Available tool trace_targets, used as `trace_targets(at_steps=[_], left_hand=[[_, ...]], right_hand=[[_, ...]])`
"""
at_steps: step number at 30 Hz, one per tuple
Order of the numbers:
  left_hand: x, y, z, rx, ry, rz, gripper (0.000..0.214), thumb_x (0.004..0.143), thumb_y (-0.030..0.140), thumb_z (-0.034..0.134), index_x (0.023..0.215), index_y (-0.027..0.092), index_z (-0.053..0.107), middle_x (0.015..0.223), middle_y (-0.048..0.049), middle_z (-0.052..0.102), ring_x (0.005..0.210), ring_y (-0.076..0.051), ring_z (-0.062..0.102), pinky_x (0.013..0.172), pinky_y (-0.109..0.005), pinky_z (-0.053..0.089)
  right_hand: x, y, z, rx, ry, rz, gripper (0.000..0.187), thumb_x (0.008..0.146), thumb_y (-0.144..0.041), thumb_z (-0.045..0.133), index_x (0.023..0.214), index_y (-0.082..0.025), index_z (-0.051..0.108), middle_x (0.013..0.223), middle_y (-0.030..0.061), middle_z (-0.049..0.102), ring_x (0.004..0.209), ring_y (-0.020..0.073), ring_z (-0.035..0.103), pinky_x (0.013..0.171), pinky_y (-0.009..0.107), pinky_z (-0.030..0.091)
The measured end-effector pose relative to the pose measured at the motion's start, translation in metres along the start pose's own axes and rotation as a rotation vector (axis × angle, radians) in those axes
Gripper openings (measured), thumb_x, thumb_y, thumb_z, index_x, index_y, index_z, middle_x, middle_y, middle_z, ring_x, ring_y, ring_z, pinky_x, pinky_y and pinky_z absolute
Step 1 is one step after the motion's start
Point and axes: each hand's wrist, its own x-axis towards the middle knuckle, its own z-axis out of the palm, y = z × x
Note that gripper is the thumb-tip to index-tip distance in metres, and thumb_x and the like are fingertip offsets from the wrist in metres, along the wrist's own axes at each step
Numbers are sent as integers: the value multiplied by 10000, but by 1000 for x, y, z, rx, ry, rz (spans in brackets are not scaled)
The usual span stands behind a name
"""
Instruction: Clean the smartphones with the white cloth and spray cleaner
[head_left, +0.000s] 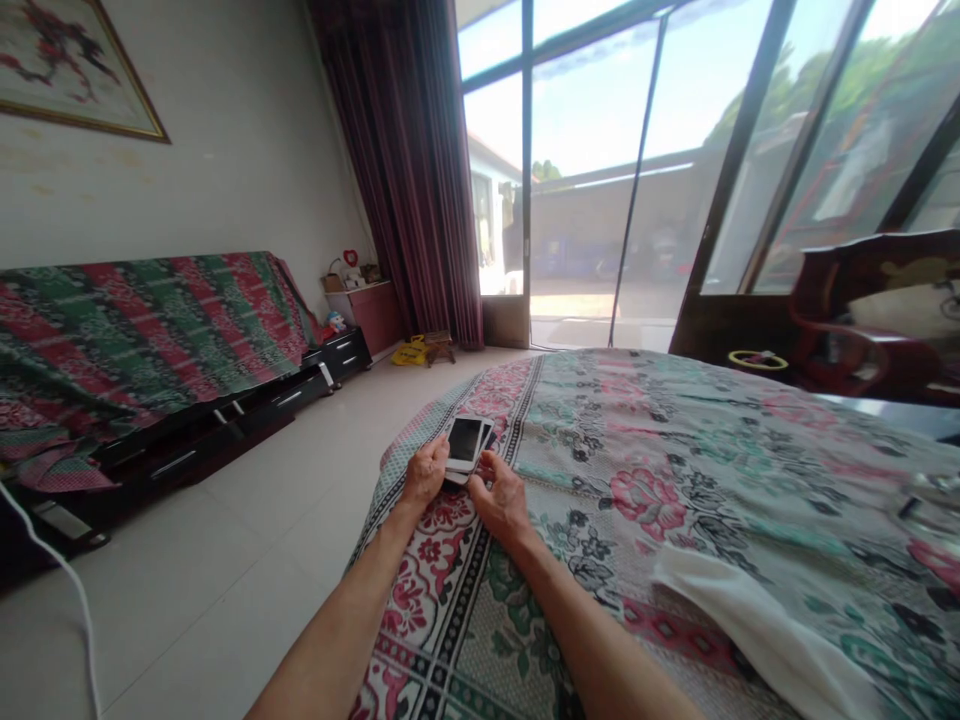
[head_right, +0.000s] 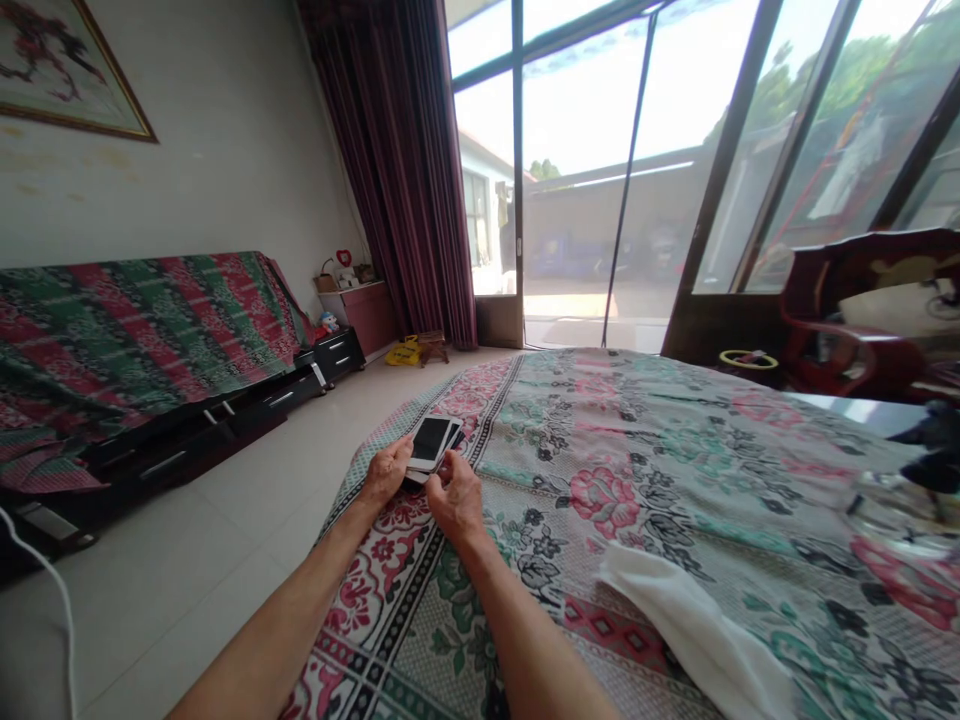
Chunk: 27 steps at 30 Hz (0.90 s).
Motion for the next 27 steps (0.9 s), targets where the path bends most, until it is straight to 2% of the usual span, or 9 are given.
trace_targets(at_steps=[6,12,22,27], left_hand=[[6,-11,1,3,-10,-14,348,899,248,447,1135,118,666,1206,-116,656,1167,-212,583,1026,-284,401],[11,-17,3,-2,-1,-27,354,890,266,437,1113,131,677,1161,-103,683,1117,-212,612,981,-286,437],[14,-19,2,-28,-3,-43,337,854,270,457,1052,143,699,943,-72,739,882,-211,675,816,-300,506],[13,-20,3,-65,-1,-51,335,850,275,472,1067,152,697,999,-74,733,938,-214,669,846,-300,501]], right_hand=[[-2,0,2,18,-18,2,341,736,-203,484,1059,-195,596,1012,56,702,847,177,687,771,266,519],[1,0,3,-47,13,32,328,731,-191,491,1034,-182,617,970,65,717,828,187,695,826,288,511],[0,0,2,-23,23,56,295,730,-193,496,992,-192,630,951,49,718,839,181,688,836,278,506],[4,3,1,-19,5,103,361,712,-169,484,1057,-186,591,940,51,711,859,188,672,845,290,492]])
